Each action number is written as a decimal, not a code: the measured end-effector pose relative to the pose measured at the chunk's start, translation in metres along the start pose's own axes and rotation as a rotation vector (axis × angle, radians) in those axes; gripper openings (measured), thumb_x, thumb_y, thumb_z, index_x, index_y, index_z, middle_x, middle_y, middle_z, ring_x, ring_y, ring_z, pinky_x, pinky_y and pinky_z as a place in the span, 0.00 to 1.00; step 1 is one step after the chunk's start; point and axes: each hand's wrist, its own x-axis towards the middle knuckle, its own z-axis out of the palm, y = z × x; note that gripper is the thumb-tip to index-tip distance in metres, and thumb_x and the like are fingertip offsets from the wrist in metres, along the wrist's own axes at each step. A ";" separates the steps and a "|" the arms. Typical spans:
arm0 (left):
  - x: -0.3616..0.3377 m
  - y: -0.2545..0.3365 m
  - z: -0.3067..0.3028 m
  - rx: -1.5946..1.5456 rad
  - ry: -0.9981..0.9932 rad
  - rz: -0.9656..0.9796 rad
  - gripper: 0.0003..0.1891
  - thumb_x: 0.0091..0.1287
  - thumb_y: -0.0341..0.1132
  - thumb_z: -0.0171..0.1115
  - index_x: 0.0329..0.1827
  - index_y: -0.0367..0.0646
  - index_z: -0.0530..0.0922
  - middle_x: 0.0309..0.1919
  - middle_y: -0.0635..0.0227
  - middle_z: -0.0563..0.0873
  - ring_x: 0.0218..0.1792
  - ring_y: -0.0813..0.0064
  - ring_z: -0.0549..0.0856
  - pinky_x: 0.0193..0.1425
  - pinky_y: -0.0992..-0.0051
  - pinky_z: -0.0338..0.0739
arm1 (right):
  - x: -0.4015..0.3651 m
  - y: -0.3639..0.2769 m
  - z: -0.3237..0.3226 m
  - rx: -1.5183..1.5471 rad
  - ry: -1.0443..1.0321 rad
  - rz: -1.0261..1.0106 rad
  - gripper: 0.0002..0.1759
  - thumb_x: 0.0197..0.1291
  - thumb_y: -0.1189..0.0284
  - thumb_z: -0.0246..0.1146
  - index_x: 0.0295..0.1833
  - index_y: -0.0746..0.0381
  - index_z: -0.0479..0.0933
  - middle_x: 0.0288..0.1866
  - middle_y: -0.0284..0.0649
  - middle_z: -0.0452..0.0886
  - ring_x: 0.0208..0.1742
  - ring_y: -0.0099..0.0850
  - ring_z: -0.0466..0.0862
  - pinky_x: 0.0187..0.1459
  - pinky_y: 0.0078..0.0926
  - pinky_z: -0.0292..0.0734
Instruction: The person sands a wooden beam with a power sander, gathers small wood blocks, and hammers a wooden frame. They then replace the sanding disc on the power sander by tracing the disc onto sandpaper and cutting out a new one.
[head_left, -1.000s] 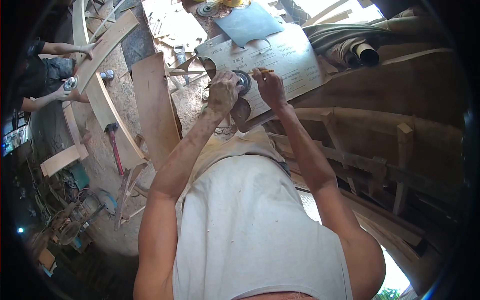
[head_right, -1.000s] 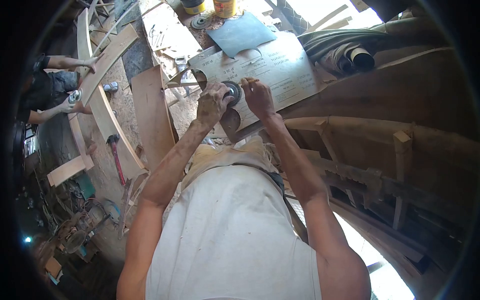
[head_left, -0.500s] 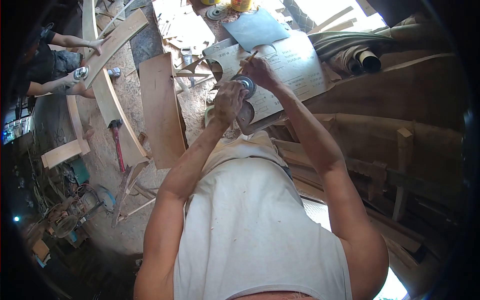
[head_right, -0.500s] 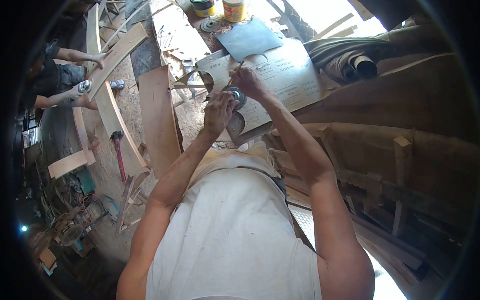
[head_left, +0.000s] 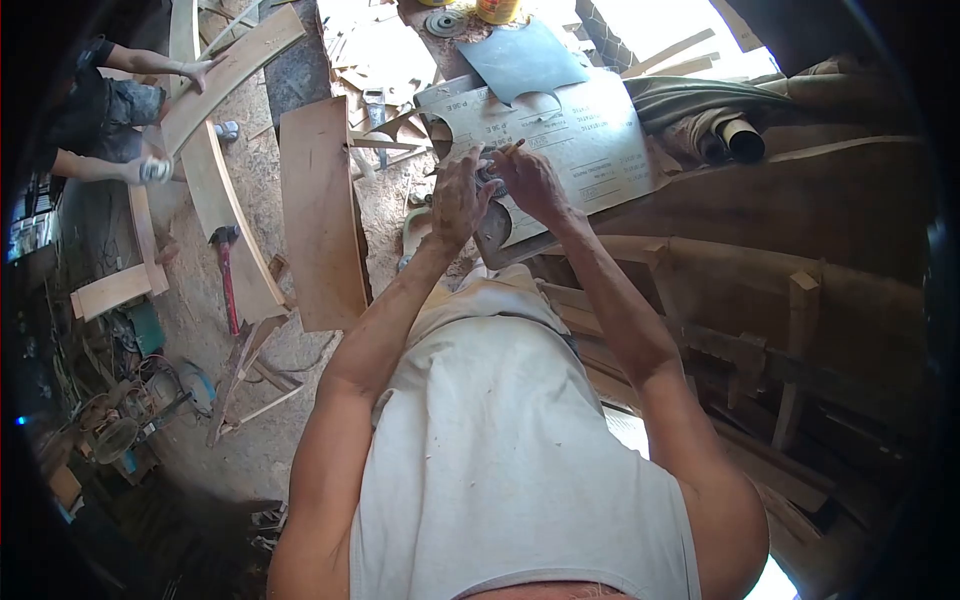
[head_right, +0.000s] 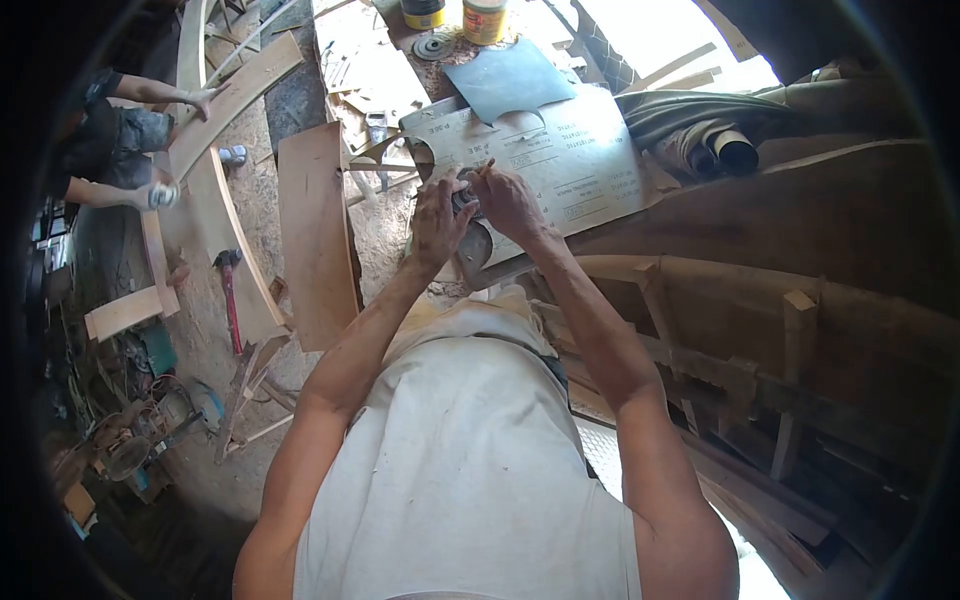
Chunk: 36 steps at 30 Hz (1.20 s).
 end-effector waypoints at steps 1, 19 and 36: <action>-0.002 -0.001 0.002 0.000 -0.004 -0.004 0.35 0.70 0.40 0.75 0.77 0.41 0.69 0.53 0.55 0.91 0.57 0.49 0.86 0.65 0.53 0.79 | -0.002 -0.002 -0.002 -0.012 -0.021 0.008 0.19 0.79 0.64 0.58 0.39 0.69 0.81 0.32 0.58 0.85 0.39 0.59 0.87 0.43 0.55 0.80; -0.009 -0.019 0.012 0.209 0.065 0.143 0.37 0.74 0.43 0.71 0.80 0.37 0.67 0.55 0.52 0.89 0.53 0.46 0.87 0.65 0.52 0.79 | 0.035 0.018 0.002 -0.081 -0.060 0.014 0.17 0.74 0.66 0.59 0.36 0.69 0.80 0.32 0.62 0.84 0.39 0.62 0.86 0.41 0.59 0.79; -0.022 -0.014 -0.016 -0.048 -0.035 -0.238 0.27 0.67 0.39 0.72 0.67 0.38 0.80 0.61 0.51 0.86 0.63 0.52 0.85 0.69 0.58 0.80 | -0.010 -0.044 -0.010 -0.280 -0.173 0.396 0.41 0.55 0.47 0.79 0.61 0.67 0.76 0.64 0.59 0.75 0.56 0.64 0.87 0.58 0.55 0.83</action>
